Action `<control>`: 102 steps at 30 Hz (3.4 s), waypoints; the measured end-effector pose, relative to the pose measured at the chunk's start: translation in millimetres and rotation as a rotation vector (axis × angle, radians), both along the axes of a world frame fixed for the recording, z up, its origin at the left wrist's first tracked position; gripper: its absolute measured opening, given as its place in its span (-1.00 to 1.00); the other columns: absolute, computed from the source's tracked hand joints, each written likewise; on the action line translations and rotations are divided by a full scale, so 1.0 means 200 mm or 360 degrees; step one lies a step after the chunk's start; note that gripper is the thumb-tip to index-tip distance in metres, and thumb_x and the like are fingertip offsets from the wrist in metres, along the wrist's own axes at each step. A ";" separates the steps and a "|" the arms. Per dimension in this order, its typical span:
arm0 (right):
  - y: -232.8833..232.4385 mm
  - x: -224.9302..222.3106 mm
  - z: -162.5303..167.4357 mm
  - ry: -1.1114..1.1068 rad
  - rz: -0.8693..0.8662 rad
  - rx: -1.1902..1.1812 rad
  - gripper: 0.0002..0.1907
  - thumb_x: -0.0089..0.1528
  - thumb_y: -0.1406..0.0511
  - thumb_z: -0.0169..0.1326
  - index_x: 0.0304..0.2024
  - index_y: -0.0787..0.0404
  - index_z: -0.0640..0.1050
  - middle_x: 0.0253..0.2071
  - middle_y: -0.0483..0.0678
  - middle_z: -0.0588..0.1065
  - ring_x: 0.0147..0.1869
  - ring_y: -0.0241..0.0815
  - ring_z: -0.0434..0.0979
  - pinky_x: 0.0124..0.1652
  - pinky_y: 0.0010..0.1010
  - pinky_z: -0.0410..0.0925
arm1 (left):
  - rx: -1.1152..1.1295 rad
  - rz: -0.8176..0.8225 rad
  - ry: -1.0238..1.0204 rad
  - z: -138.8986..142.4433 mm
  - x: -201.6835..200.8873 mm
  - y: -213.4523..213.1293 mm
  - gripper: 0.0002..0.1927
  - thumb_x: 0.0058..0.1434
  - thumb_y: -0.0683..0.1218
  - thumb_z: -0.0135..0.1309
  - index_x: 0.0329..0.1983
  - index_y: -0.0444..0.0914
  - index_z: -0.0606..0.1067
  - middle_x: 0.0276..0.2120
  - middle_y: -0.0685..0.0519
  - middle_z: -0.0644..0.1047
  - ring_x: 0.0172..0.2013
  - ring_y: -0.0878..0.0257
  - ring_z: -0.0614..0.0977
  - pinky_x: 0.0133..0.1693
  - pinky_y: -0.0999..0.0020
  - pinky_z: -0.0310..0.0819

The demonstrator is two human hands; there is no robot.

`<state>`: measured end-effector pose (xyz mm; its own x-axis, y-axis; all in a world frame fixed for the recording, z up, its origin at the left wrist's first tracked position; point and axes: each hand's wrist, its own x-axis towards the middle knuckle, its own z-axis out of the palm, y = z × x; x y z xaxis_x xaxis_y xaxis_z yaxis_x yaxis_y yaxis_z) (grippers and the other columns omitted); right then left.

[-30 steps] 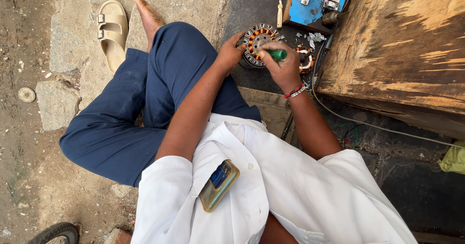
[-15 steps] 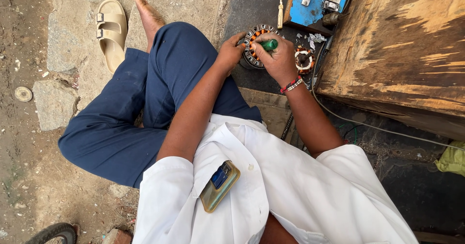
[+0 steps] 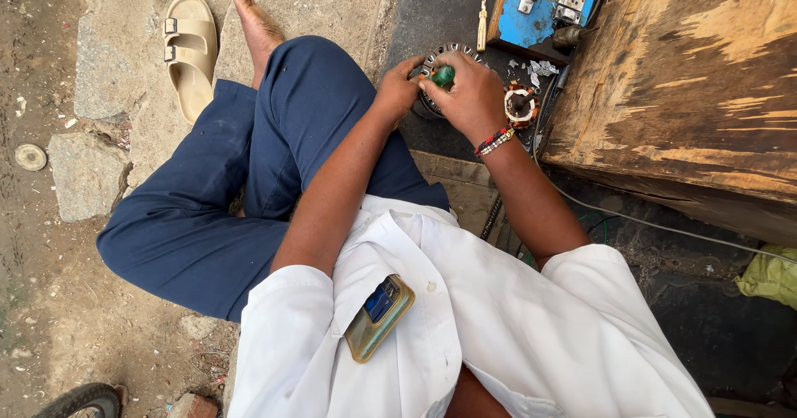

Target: The person sits on the ground and uses a green-handled screwdriver to work on an electric motor armature with copper windings, prying and adjusting the windings around the laminated core. A second smaller motor component lies beside them as they turn the armature and continue working on the winding slots.

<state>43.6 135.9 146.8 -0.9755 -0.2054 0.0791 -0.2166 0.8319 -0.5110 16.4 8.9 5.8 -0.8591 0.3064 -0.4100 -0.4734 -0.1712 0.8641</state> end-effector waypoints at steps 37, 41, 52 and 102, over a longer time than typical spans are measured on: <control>0.15 -0.38 -0.11 -0.0857 0.0917 -0.0562 -0.89 0.20 0.33 0.22 -0.22 0.19 0.62 -0.25 -0.06 0.64 -0.15 -0.19 0.68 -0.11 -0.30 0.51 | -0.0129 -0.0078 -0.0067 -0.07 0.01 0.00 -0.57 0.37 -0.20 0.06 0.31 -0.20 0.47 0.02 -0.02 0.62 -0.01 0.24 0.61 0.05 0.31 0.50; 0.17 -0.38 -0.13 -0.0932 0.0904 -0.0737 -0.91 0.21 0.35 0.19 -0.23 0.20 0.57 -0.26 -0.07 0.62 -0.12 -0.22 0.68 -0.11 -0.30 0.52 | -0.0201 -0.0061 -0.0031 -0.08 0.02 0.00 -0.59 0.41 -0.17 0.00 0.32 -0.19 0.46 0.02 0.02 0.63 0.00 0.28 0.61 0.07 0.35 0.48; 0.18 -0.37 -0.19 -0.0864 0.0838 -0.0821 -0.88 0.15 0.37 0.15 -0.24 0.21 0.55 -0.31 -0.09 0.55 -0.22 -0.26 0.58 -0.17 -0.33 0.47 | -0.0251 -0.0084 -0.0077 -0.08 0.02 0.00 -0.57 0.37 -0.23 -0.02 0.31 -0.19 0.46 0.03 -0.01 0.64 -0.01 0.28 0.63 0.05 0.34 0.51; 0.19 -0.31 -0.16 -0.0721 0.0631 -0.0789 -0.90 0.33 0.30 0.27 -0.16 0.19 0.63 -0.27 -0.08 0.60 -0.25 -0.30 0.62 -0.22 -0.37 0.51 | -0.0286 -0.0101 -0.0062 -0.05 0.02 0.00 -0.57 0.38 -0.19 0.00 0.32 -0.22 0.44 0.03 -0.05 0.63 -0.01 0.22 0.64 0.05 0.30 0.54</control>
<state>-19.4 174.4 114.4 -0.7959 -0.5900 -0.1359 -0.1316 0.3875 -0.9124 20.5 8.0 -4.6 -0.8228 0.2782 -0.4956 -0.5122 0.0152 0.8588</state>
